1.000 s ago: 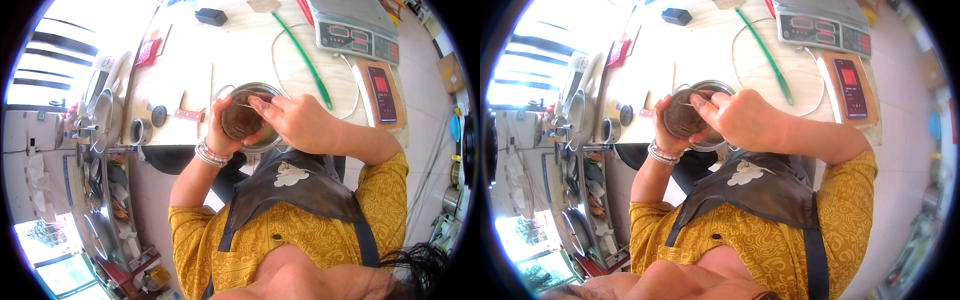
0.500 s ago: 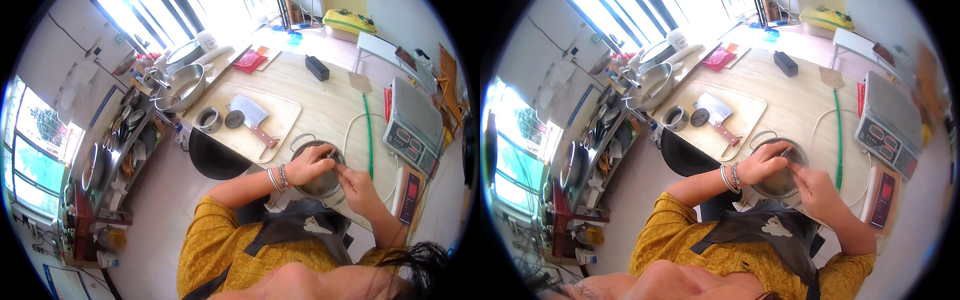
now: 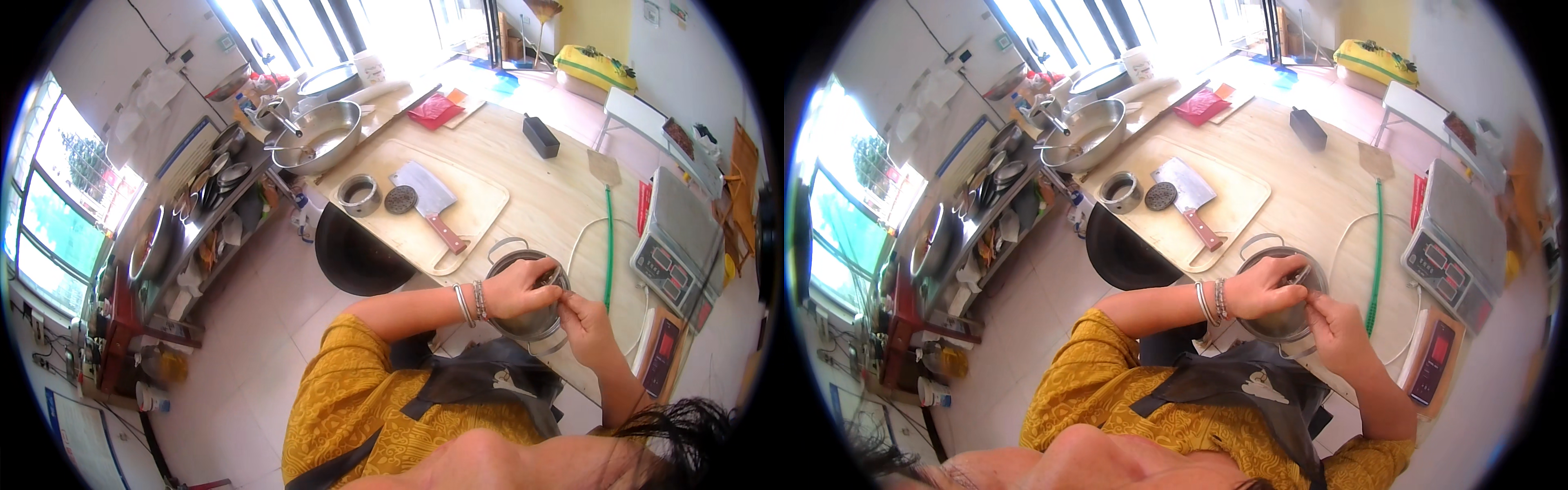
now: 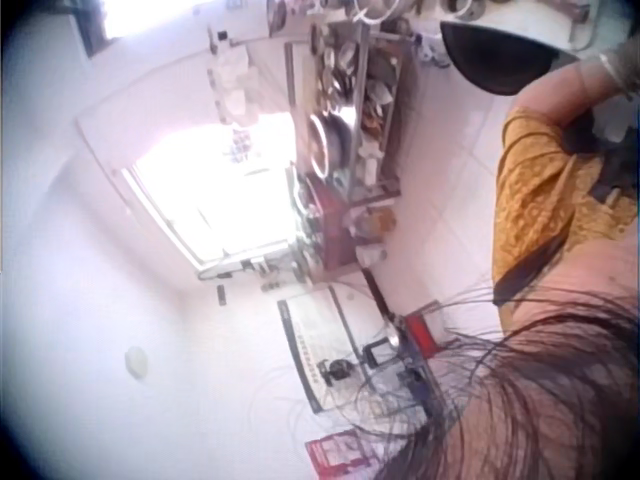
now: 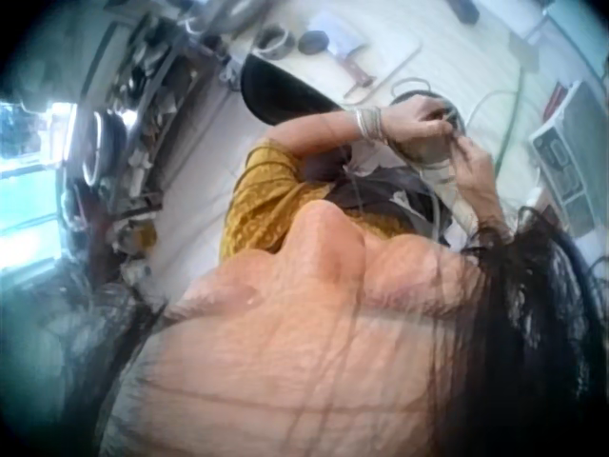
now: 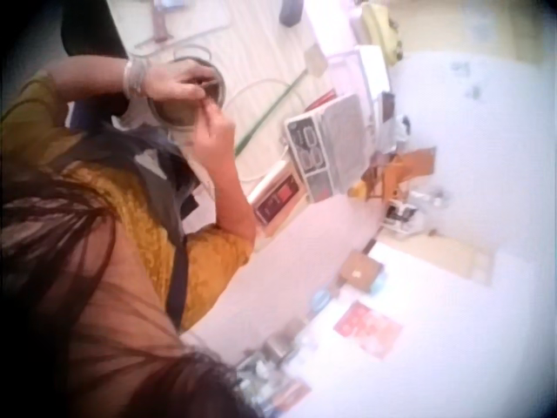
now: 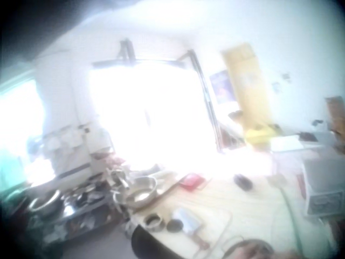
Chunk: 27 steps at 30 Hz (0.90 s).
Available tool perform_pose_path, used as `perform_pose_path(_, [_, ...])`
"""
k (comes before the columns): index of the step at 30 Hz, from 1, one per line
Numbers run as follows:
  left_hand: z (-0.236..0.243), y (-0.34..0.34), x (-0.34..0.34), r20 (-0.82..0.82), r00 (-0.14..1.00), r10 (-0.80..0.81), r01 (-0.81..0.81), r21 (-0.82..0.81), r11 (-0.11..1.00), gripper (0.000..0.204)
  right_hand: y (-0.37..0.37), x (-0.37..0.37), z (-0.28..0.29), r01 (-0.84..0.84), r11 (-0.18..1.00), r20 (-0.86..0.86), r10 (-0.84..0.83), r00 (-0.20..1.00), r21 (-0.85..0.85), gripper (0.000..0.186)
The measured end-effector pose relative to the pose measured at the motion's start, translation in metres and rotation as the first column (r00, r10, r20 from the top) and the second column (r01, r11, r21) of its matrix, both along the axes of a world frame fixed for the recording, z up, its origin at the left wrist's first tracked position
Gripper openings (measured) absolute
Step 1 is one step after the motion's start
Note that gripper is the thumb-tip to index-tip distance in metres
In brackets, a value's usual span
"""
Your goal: The person scrubs a small metal strainer with a toothbrush over a pot of water. They repeatedly dip the strainer into the water and scrub the mesh surface with the brush. The person then places the strainer on a cutting board and sets the toothbrush down.
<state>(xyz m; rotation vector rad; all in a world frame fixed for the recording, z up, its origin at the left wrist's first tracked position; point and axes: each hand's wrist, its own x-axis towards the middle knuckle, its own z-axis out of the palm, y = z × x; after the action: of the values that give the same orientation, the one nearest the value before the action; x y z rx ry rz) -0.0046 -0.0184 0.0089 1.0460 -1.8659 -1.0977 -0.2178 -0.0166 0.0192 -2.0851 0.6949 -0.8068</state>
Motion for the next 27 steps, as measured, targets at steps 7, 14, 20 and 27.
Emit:
perform_pose_path(7, [-0.008,0.003,-0.005,-0.035,0.999,-0.006,0.000,-0.146,0.989,0.055,-0.008,-0.010,0.014,-0.060,0.574,0.081,-0.011,0.997,0.816,0.019])
perform_pose_path(14, [0.002,-0.001,0.007,-0.119,0.986,-0.114,0.115,-0.001,0.993,0.059,0.001,-0.002,0.015,0.006,0.966,-0.085,0.017,0.996,0.258,0.029])
perform_pose_path(20, [0.008,0.003,-0.001,-0.209,0.978,-0.029,0.061,0.149,0.987,0.049,0.010,0.004,0.017,0.036,0.941,-0.152,-0.092,0.984,-0.337,0.027])
perform_pose_path(27, [-0.007,-0.006,0.020,-0.507,0.840,0.194,0.062,0.444,0.894,0.056,0.007,-0.009,0.037,0.050,0.972,-0.228,0.004,0.974,0.230,0.034])
